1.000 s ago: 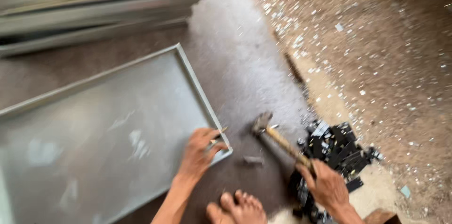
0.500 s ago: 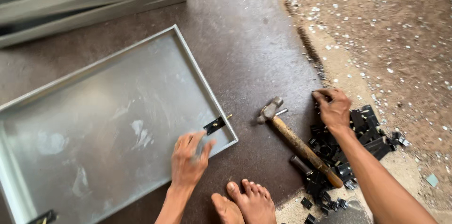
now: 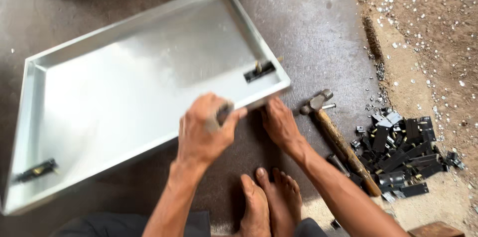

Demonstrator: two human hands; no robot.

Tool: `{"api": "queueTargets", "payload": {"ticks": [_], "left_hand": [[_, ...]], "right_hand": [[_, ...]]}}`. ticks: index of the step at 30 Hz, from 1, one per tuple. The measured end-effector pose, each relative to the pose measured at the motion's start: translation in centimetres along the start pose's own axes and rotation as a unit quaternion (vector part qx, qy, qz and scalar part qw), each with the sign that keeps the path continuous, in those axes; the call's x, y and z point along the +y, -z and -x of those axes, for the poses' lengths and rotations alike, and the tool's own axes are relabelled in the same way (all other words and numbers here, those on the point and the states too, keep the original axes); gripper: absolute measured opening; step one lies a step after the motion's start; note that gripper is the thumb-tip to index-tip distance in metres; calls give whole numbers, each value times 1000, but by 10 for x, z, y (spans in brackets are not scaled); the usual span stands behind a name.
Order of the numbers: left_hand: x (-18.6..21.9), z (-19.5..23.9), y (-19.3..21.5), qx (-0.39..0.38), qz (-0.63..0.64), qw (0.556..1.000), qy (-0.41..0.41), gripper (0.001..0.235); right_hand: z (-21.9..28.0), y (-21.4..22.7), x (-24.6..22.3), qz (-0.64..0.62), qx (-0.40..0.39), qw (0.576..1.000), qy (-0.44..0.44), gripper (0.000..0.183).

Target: The person attaches metal pins and brackets to the corners of metal trays using a hammer to secure them, then stacks the completed trays.

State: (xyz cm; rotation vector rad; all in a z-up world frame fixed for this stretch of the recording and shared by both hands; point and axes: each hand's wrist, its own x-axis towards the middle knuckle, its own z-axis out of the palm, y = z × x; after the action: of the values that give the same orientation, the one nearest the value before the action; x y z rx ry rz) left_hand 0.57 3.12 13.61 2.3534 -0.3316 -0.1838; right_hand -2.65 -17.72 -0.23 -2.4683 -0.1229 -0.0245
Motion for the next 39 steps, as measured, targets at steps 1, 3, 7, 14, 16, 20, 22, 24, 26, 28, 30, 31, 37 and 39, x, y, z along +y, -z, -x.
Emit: {"api": "queueTargets", "payload": {"ticks": [1, 3, 7, 14, 16, 20, 22, 24, 26, 28, 30, 31, 37, 39], "left_hand": [[2, -5, 3, -2, -7, 1000, -4, 25], [3, -1, -2, -1, -9, 1000, -15, 26], [-27, 16, -52, 51, -8, 994, -94, 23], [-65, 37, -112, 38, -38, 997, -54, 21], [-64, 41, -115, 25, -43, 998, -43, 22], [-64, 36, -110, 23, -42, 998, -50, 21], [-63, 36, -111, 26, -52, 997, -56, 17], [-65, 39, -109, 25, -63, 996, -61, 14], [-64, 38, -109, 11, -50, 997, -57, 11], [-60, 37, -104, 12, -44, 997, -62, 10], [-61, 32, -99, 13, -44, 997, -62, 10], [-64, 29, -97, 23, -55, 996, -72, 13], [-65, 39, -107, 8, -34, 998, -47, 13], [-67, 32, -109, 2, -41, 998, -47, 13]], "right_hand": [[8, 3, -3, 0, -5, 1000, 0, 26], [20, 22, -6, -55, 43, 996, 55, 37], [94, 90, -1, 98, 161, 982, 12, 42], [175, 122, 67, 345, -32, 915, -205, 61], [178, 122, 70, 329, -13, 924, -193, 52], [169, 139, 53, 146, -36, 923, -354, 56], [167, 144, 45, 67, 20, 954, -291, 55], [176, 142, 37, -24, -21, 939, -342, 55], [186, 106, 27, -59, -59, 939, -333, 44], [189, 90, 20, -92, -89, 940, -317, 39], [186, 73, 4, -185, -79, 930, -308, 39], [178, 68, 2, -187, -82, 930, -306, 39], [167, 67, -32, -89, -9, 976, -197, 39], [157, 60, -27, -32, -91, 943, -319, 44]]}}
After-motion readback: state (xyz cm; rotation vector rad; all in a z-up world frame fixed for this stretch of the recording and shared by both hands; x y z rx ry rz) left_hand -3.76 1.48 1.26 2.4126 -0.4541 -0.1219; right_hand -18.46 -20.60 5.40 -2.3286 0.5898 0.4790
